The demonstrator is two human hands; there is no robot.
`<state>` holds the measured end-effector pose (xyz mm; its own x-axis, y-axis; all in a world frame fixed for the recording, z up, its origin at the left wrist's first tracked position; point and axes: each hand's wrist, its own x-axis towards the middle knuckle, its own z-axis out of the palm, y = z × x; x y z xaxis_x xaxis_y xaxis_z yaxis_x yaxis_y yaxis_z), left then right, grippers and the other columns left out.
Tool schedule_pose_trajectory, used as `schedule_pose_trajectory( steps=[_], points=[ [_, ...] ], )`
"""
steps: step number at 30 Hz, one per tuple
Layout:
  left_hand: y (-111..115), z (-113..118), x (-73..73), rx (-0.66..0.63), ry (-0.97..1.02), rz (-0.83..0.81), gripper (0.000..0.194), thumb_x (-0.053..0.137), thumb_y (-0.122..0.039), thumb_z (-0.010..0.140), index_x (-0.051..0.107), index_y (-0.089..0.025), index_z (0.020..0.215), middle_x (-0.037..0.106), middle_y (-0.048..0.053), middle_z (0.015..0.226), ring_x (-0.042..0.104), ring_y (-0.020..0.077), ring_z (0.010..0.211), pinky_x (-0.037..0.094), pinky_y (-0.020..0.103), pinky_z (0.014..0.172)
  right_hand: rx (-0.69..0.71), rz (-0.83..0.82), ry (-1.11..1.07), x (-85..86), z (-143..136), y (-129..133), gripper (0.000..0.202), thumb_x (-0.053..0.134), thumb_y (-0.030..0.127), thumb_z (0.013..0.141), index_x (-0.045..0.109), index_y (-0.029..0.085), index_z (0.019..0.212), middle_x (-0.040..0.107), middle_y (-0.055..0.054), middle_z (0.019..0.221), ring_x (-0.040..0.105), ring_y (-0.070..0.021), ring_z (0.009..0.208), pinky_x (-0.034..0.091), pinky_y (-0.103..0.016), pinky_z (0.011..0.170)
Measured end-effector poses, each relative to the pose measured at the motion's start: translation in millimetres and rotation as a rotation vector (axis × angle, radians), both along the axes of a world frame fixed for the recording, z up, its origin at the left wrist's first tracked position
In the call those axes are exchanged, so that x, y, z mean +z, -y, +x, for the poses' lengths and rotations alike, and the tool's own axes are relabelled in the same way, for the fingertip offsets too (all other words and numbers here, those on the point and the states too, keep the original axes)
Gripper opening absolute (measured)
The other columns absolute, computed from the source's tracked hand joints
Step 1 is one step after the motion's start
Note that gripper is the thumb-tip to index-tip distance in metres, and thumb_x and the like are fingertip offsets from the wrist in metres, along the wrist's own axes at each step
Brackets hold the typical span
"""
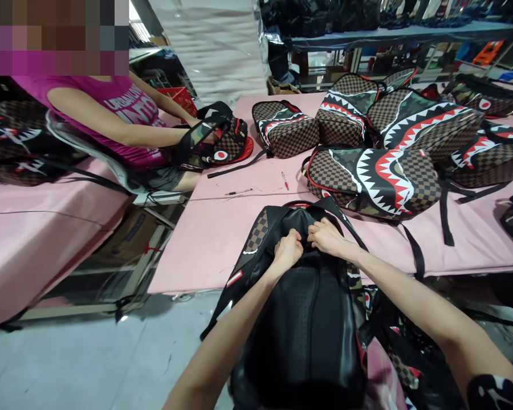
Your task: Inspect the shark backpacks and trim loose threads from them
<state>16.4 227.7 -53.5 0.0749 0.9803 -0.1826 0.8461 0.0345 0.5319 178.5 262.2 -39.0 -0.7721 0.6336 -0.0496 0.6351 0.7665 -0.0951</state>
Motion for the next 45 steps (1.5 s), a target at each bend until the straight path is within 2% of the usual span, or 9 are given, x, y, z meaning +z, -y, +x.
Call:
schedule_pose_trajectory(
  steps=[5,8,13,16,20,23,28,35,45],
  points=[
    [7,-4,16.3,-0.038,0.124,0.061,0.017,0.047,-0.021,0.082,0.050,-0.021,0.099,0.069,0.001,0.082,0.063,0.0167,0.081,0.046,0.028,0.073,-0.094,-0.021,-0.023,-5.0,8,-1,0.017,0.050,0.018,0.084,0.066,0.018,0.087,0.058,-0.006,0.090,0.048,-0.0195,0.088,0.031,-0.033,0.077],
    [14,-15,22.7,-0.136,0.251,0.227,0.022,0.035,-0.026,0.091,0.055,-0.022,0.100,0.069,0.000,0.090,0.059,0.0134,0.094,0.043,0.027,0.087,-0.168,-0.087,-0.044,-5.0,12,0,0.021,0.052,0.013,0.080,0.066,0.019,0.093,0.059,-0.006,0.095,0.050,-0.0189,0.090,0.035,-0.030,0.076],
    [10,-35,11.1,-0.343,0.039,0.336,0.017,0.058,-0.023,0.081,0.060,-0.019,0.097,0.066,0.004,0.097,0.058,0.0183,0.094,0.041,0.034,0.088,-0.239,-0.175,-0.092,1.2,14,3,0.026,0.056,0.022,0.082,0.065,0.018,0.106,0.062,-0.008,0.102,0.055,-0.0200,0.098,0.039,-0.027,0.081],
    [16,-40,8.1,-0.341,0.015,0.346,0.018,0.062,-0.021,0.079,0.059,-0.019,0.096,0.065,0.002,0.092,0.057,0.0166,0.086,0.042,0.031,0.081,-0.366,-0.273,-0.191,5.8,17,10,0.028,0.054,0.027,0.084,0.063,0.019,0.109,0.064,-0.007,0.104,0.059,-0.0196,0.096,0.041,-0.026,0.080],
    [57,-36,1.7,-0.370,-0.036,0.527,0.007,0.053,-0.020,0.084,0.060,-0.020,0.085,0.062,0.001,0.080,0.053,0.0152,0.076,0.040,0.031,0.076,-0.455,-0.424,-0.306,10.5,26,39,0.027,0.058,0.030,0.082,0.063,0.021,0.107,0.067,-0.002,0.100,0.062,-0.0173,0.091,0.042,-0.024,0.077],
    [105,-32,-15.0,-0.426,-0.084,0.644,0.018,0.046,-0.014,0.087,0.061,-0.020,0.079,0.058,0.000,0.067,0.052,0.0143,0.069,0.040,0.031,0.071,-0.427,-0.427,-0.245,11.9,32,75,0.024,0.061,0.032,0.080,0.064,0.021,0.101,0.068,-0.001,0.094,0.062,-0.0171,0.084,0.042,-0.024,0.072],
    [152,-26,-38.0,-0.460,-0.153,0.643,0.021,0.042,-0.009,0.087,0.060,-0.020,0.093,0.064,0.003,0.083,0.058,0.0162,0.084,0.043,0.033,0.076,-0.412,-0.395,-0.073,7.1,36,117,0.028,0.055,0.037,0.084,0.063,0.017,0.103,0.067,-0.007,0.094,0.060,-0.0201,0.090,0.042,-0.027,0.076],
    [146,-26,-40.6,-0.460,-0.152,0.649,0.021,0.042,-0.007,0.087,0.059,-0.018,0.093,0.063,0.003,0.081,0.058,0.0165,0.084,0.045,0.032,0.076,-0.496,-0.436,-0.104,0.0,27,109,0.021,0.052,0.032,0.085,0.067,0.025,0.097,0.067,0.000,0.099,0.060,-0.0175,0.096,0.041,-0.024,0.078],
    [144,-26,-42.5,-0.430,-0.145,0.675,0.019,0.044,-0.008,0.086,0.059,-0.018,0.091,0.062,0.003,0.078,0.057,0.0163,0.079,0.043,0.032,0.074,-0.453,-0.419,-0.056,-0.6,1,111,0.023,0.049,0.031,0.086,0.068,0.026,0.098,0.067,0.000,0.099,0.062,-0.0173,0.090,0.040,-0.023,0.067]
  ],
)
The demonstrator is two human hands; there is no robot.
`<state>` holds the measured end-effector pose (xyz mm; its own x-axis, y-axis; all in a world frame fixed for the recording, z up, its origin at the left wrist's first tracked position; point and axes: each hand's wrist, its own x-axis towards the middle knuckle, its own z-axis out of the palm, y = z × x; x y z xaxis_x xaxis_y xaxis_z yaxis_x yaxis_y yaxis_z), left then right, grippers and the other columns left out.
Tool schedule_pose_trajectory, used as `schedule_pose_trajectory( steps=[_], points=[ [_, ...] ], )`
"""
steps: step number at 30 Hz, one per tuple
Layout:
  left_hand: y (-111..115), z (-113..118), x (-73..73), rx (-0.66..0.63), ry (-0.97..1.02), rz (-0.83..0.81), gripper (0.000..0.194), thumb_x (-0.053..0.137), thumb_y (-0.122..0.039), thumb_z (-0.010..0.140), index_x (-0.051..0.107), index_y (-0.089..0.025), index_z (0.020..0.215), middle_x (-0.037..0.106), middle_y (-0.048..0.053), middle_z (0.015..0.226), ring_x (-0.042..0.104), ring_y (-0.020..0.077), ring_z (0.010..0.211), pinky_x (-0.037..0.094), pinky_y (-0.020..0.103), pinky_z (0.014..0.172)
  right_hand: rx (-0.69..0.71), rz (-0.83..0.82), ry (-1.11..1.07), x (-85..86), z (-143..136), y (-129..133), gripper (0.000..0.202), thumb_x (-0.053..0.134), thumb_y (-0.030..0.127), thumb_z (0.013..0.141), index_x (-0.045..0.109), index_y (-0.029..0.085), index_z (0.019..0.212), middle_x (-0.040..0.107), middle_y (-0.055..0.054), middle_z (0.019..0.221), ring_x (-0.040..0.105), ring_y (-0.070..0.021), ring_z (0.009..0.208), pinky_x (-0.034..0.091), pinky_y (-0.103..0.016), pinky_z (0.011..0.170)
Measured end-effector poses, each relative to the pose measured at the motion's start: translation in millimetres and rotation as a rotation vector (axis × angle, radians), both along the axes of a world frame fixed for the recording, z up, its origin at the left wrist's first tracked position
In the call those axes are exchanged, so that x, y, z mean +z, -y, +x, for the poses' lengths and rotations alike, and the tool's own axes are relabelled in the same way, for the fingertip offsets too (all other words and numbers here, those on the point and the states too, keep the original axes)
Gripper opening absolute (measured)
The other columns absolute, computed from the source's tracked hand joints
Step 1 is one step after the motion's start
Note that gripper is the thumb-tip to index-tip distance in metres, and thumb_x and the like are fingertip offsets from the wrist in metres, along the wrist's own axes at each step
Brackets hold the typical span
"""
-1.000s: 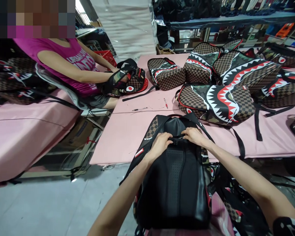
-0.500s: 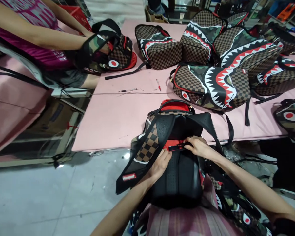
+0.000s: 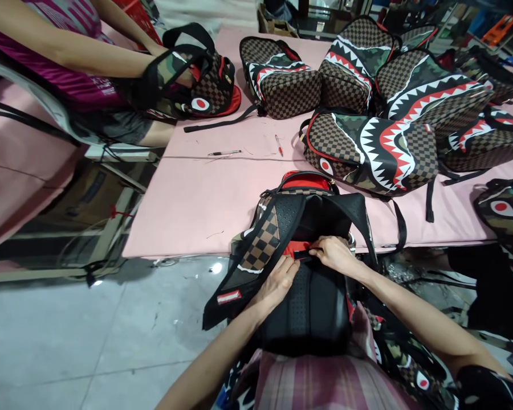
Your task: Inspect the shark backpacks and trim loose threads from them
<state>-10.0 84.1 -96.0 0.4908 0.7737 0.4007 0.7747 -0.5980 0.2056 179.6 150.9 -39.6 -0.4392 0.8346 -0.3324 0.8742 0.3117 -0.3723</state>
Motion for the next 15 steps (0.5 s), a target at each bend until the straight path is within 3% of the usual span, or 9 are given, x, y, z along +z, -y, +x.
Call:
schedule_pose_trajectory(
  steps=[6,15],
  points=[
    [-3,3,4.4,0.026,0.097,0.058,0.017,0.047,-0.007,0.085,0.061,-0.016,0.086,0.061,0.003,0.071,0.056,0.0151,0.073,0.043,0.030,0.069,-0.031,0.026,0.062,-0.6,-11,4,0.022,0.047,0.026,0.085,0.068,0.020,0.089,0.066,-0.005,0.094,0.061,-0.0174,0.089,0.039,-0.023,0.069],
    [-8,6,7.5,0.053,0.147,0.097,0.018,0.048,-0.006,0.083,0.062,-0.015,0.080,0.060,0.002,0.065,0.055,0.0137,0.065,0.041,0.029,0.065,-0.067,-0.003,0.009,-4.2,-17,7,0.024,0.044,0.024,0.088,0.065,0.015,0.095,0.064,-0.008,0.096,0.058,-0.0176,0.088,0.039,-0.026,0.077]
  ],
)
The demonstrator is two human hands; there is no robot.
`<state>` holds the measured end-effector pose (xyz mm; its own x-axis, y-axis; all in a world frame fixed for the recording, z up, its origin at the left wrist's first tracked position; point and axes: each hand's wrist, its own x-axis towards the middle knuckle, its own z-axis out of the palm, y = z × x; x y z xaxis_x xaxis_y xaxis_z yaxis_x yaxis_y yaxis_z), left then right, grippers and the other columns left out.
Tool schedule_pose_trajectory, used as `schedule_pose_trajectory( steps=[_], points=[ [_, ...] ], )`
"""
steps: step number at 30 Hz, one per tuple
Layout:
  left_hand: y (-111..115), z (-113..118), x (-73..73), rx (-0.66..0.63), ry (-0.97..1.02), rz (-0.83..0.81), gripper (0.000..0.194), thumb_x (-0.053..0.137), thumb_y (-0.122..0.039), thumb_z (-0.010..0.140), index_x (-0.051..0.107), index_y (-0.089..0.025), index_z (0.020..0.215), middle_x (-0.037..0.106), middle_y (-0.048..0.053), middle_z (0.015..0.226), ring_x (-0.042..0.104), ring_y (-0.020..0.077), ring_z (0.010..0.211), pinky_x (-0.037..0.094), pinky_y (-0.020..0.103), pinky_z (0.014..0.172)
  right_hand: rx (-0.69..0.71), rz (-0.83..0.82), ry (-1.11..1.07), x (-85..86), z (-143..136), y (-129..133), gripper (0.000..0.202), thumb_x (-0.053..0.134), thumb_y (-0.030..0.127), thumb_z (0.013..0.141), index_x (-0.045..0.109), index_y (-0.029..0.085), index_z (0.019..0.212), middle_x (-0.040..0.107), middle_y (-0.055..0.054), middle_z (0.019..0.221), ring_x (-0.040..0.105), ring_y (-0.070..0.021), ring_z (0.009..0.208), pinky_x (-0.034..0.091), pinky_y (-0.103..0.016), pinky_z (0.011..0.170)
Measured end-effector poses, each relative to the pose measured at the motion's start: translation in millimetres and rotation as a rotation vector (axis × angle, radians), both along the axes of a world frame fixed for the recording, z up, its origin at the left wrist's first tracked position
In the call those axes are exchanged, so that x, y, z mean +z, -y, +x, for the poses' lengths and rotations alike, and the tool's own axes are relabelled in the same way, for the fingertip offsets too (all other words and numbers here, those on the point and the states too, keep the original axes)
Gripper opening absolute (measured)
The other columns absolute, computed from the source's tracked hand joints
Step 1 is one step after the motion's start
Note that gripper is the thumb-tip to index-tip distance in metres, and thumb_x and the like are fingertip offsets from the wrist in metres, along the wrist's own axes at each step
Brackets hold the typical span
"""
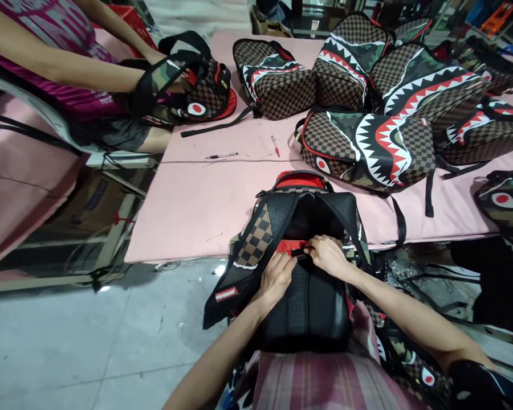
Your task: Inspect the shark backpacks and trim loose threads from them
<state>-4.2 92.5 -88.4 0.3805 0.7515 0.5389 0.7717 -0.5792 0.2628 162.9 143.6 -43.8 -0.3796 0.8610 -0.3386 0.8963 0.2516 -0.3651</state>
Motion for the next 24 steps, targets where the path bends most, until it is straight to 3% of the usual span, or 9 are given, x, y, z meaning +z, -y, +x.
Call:
schedule_pose_trajectory(
  steps=[4,11,17,24],
  points=[
    [-2,-1,-2.3,-0.008,0.015,-0.006,0.020,0.047,-0.003,0.082,0.062,-0.016,0.080,0.059,0.002,0.063,0.053,0.0137,0.063,0.040,0.030,0.065,-0.005,0.040,-0.026,-3.9,0,0,0.023,0.045,0.025,0.087,0.064,0.015,0.093,0.064,-0.008,0.094,0.058,-0.0190,0.089,0.038,-0.027,0.078],
    [-2,-1,-2.0,-0.012,0.052,-0.014,0.019,0.047,-0.004,0.082,0.063,-0.015,0.083,0.060,0.002,0.066,0.055,0.0136,0.065,0.040,0.029,0.066,-0.190,-0.050,-0.128,2.7,8,-3,0.026,0.043,0.035,0.089,0.065,0.022,0.095,0.068,-0.002,0.094,0.060,-0.0174,0.091,0.037,-0.025,0.073],
    [-1,-1,-5.2,0.000,0.059,0.005,0.019,0.048,-0.003,0.081,0.062,-0.016,0.083,0.061,0.002,0.066,0.056,0.0137,0.066,0.042,0.030,0.066,-0.042,-0.026,-0.017,5.1,5,-4,0.024,0.047,0.030,0.085,0.065,0.019,0.096,0.067,-0.006,0.098,0.060,-0.0197,0.094,0.038,-0.025,0.071],
    [-2,0,-9.6,0.012,0.073,0.014,0.020,0.049,-0.002,0.079,0.062,-0.016,0.084,0.061,0.002,0.067,0.056,0.0146,0.066,0.043,0.031,0.067,-0.077,0.038,-0.018,-4.0,-5,2,0.024,0.043,0.029,0.086,0.063,0.018,0.094,0.066,-0.008,0.094,0.061,-0.0204,0.088,0.038,-0.027,0.071]
  ],
)
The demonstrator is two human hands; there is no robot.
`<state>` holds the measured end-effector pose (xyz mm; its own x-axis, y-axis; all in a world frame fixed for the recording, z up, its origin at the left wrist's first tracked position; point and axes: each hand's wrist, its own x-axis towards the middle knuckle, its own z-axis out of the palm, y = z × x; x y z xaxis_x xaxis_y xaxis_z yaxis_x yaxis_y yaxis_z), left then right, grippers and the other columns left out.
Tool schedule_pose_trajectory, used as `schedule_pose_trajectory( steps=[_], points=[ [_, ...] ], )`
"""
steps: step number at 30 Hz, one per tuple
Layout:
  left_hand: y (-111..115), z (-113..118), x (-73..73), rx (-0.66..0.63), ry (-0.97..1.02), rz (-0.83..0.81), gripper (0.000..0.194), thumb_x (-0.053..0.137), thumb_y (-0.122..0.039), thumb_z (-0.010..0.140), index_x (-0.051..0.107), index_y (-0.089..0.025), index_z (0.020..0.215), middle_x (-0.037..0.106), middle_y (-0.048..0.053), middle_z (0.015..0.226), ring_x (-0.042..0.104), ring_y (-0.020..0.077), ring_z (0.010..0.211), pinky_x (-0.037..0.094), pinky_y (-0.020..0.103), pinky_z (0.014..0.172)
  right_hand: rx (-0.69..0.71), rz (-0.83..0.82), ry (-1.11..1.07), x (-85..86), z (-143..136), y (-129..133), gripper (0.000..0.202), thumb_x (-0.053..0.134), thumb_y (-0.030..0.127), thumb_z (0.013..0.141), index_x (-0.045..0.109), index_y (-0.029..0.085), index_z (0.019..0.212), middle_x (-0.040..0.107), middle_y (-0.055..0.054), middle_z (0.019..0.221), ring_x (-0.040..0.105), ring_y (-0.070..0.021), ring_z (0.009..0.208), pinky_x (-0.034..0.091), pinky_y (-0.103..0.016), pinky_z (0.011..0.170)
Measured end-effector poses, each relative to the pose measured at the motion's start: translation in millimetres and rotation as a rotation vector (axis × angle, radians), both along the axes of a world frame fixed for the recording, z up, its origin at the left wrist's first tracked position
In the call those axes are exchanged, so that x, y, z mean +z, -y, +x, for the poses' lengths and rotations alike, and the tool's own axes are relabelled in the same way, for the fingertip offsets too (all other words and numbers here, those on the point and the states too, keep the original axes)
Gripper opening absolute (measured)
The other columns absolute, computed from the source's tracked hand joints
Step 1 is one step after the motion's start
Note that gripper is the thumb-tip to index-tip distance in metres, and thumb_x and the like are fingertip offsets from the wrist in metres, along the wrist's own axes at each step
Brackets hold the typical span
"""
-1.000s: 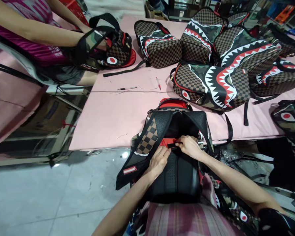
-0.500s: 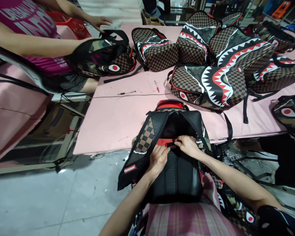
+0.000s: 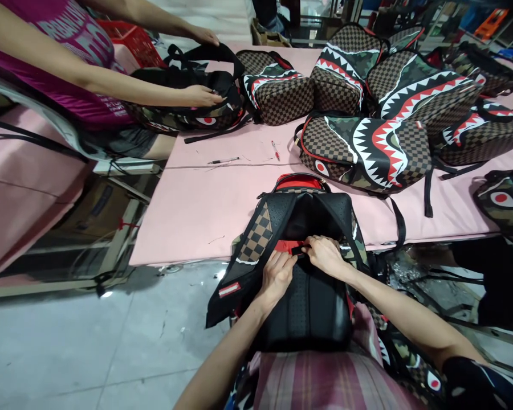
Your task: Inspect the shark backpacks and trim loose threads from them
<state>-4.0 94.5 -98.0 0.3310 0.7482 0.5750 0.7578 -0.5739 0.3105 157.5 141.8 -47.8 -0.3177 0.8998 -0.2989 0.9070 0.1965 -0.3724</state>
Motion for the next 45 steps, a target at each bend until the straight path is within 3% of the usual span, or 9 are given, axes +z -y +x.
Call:
schedule_pose_trajectory(
  steps=[6,9,13,17,22,37,41,43,45],
  points=[
    [3,-5,-0.1,-0.025,0.016,-0.028,0.022,0.048,-0.002,0.080,0.061,-0.016,0.091,0.063,0.003,0.071,0.057,0.0150,0.069,0.045,0.031,0.071,-0.330,-0.039,-0.390,0.7,8,-11,0.024,0.041,0.034,0.087,0.062,0.021,0.086,0.066,0.001,0.084,0.059,-0.0146,0.079,0.037,-0.024,0.068],
    [2,-9,8.0,-0.016,0.001,-0.141,0.024,0.046,-0.006,0.084,0.059,-0.017,0.101,0.067,0.004,0.080,0.059,0.0157,0.075,0.045,0.031,0.076,-0.333,-0.052,-0.411,3.7,14,-13,0.021,0.046,0.033,0.084,0.063,0.022,0.085,0.066,0.002,0.083,0.059,-0.0143,0.078,0.036,-0.024,0.068],
    [-14,-4,28.6,0.129,-0.181,-0.439,0.032,0.044,-0.017,0.088,0.053,-0.020,0.119,0.068,0.004,0.089,0.060,0.0168,0.075,0.045,0.028,0.070,-0.341,-0.047,-0.411,4.7,15,-13,0.021,0.046,0.034,0.085,0.062,0.021,0.090,0.066,0.002,0.084,0.058,-0.0135,0.076,0.035,-0.023,0.067],
    [-40,9,45.9,0.156,-0.373,-0.572,0.026,0.048,-0.019,0.085,0.062,-0.021,0.106,0.066,0.007,0.083,0.060,0.0178,0.065,0.037,0.026,0.053,-0.363,-0.065,-0.376,5.5,15,-13,0.021,0.048,0.036,0.084,0.061,0.020,0.088,0.066,0.001,0.080,0.058,-0.0132,0.074,0.034,-0.023,0.064],
    [-50,14,50.6,0.140,-0.425,-0.562,0.024,0.044,-0.020,0.086,0.066,-0.017,0.076,0.063,0.007,0.073,0.059,0.0181,0.062,0.033,0.027,0.050,-0.254,-0.016,-0.233,10.3,18,-8,0.020,0.049,0.034,0.083,0.062,0.020,0.086,0.065,-0.001,0.076,0.059,-0.0143,0.073,0.032,-0.024,0.060],
    [-42,16,41.8,0.245,-0.373,-0.493,0.026,0.040,-0.020,0.087,0.064,-0.018,0.079,0.062,0.006,0.078,0.059,0.0172,0.066,0.034,0.027,0.053,-0.104,-0.002,-0.121,9.6,11,-5,0.023,0.047,0.029,0.084,0.061,0.017,0.072,0.063,-0.005,0.071,0.058,-0.0154,0.070,0.031,-0.024,0.059],
    [-36,9,44.1,0.240,-0.095,-0.329,0.025,0.038,-0.021,0.089,0.062,-0.018,0.081,0.063,0.005,0.080,0.061,0.0161,0.070,0.043,0.027,0.061,-0.205,0.072,-0.369,14.1,14,-3,0.017,0.047,0.027,0.085,0.060,0.016,0.084,0.062,-0.004,0.078,0.056,-0.0133,0.073,0.036,-0.023,0.065],
    [-27,6,42.9,0.184,0.088,-0.146,0.025,0.036,-0.017,0.090,0.060,-0.017,0.096,0.064,0.008,0.094,0.061,0.0184,0.091,0.046,0.032,0.080,-0.257,0.105,-0.618,21.1,18,6,0.019,0.050,0.029,0.084,0.057,0.017,0.096,0.060,-0.002,0.087,0.055,-0.0122,0.079,0.039,-0.022,0.071],
    [-19,6,37.2,0.057,0.083,-0.034,0.030,0.036,-0.014,0.089,0.054,-0.015,0.113,0.062,0.012,0.108,0.053,0.0216,0.112,0.040,0.040,0.096,-0.226,0.062,-0.823,29.5,27,21,0.032,0.059,0.033,0.078,0.054,0.019,0.106,0.059,-0.001,0.093,0.054,-0.0116,0.081,0.040,-0.022,0.072]
  ],
)
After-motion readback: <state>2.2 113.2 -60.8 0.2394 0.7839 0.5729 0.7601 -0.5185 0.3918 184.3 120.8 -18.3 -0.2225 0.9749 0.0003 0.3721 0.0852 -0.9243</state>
